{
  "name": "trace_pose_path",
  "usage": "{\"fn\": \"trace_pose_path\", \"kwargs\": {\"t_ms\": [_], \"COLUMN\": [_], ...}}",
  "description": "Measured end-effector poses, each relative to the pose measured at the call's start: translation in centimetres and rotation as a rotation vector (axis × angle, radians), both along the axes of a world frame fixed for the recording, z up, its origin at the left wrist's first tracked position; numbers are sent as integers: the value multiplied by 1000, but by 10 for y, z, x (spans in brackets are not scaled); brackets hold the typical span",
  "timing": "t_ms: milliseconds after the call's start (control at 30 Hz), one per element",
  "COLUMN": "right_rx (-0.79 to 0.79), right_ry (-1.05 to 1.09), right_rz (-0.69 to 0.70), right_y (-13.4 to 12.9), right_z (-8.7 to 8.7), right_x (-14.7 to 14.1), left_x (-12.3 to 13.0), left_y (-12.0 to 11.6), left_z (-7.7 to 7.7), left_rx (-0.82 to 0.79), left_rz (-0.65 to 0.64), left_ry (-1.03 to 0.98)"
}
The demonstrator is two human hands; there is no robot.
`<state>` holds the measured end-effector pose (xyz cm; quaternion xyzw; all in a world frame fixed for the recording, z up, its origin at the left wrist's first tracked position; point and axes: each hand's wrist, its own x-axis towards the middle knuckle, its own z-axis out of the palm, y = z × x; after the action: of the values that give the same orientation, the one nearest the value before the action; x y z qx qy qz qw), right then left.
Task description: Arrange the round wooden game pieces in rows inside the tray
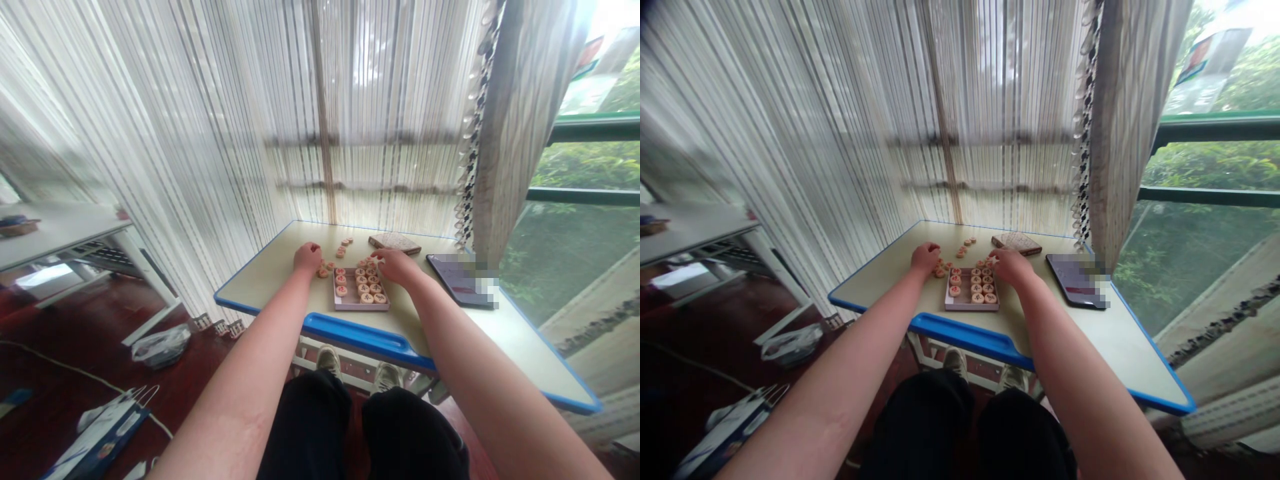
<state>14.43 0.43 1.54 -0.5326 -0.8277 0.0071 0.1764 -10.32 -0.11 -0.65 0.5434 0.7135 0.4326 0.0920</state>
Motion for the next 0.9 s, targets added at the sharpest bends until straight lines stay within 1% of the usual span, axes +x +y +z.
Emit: {"fn": "trace_pose_path", "kwargs": {"t_ms": [67,133,233,400,633,733,833,900], "right_rx": [16,1,-21,-7,-90,-85,-53,-59], "right_ry": [11,1,0,-12,18,13,18,13], "right_rz": [55,77,26,-76,-136,-173,-150,-123], "right_y": [4,8,11,11,5,3,1,1], "right_z": [-4,-8,-10,-5,1,2,2,2], "right_x": [1,3,4,4,5,5,4,3], "left_x": [-1,-2,-2,-1,0,2,3,3], "left_y": [1,2,2,0,-3,-6,-9,-10], "left_z": [-1,-2,-3,0,1,4,6,6], "left_rx": [1,3,4,-6,-5,-17,-22,-27], "left_rz": [-8,-14,-16,-21,-25,-22,-23,-34], "left_ry": [4,5,10,28,12,11,13,8]}}
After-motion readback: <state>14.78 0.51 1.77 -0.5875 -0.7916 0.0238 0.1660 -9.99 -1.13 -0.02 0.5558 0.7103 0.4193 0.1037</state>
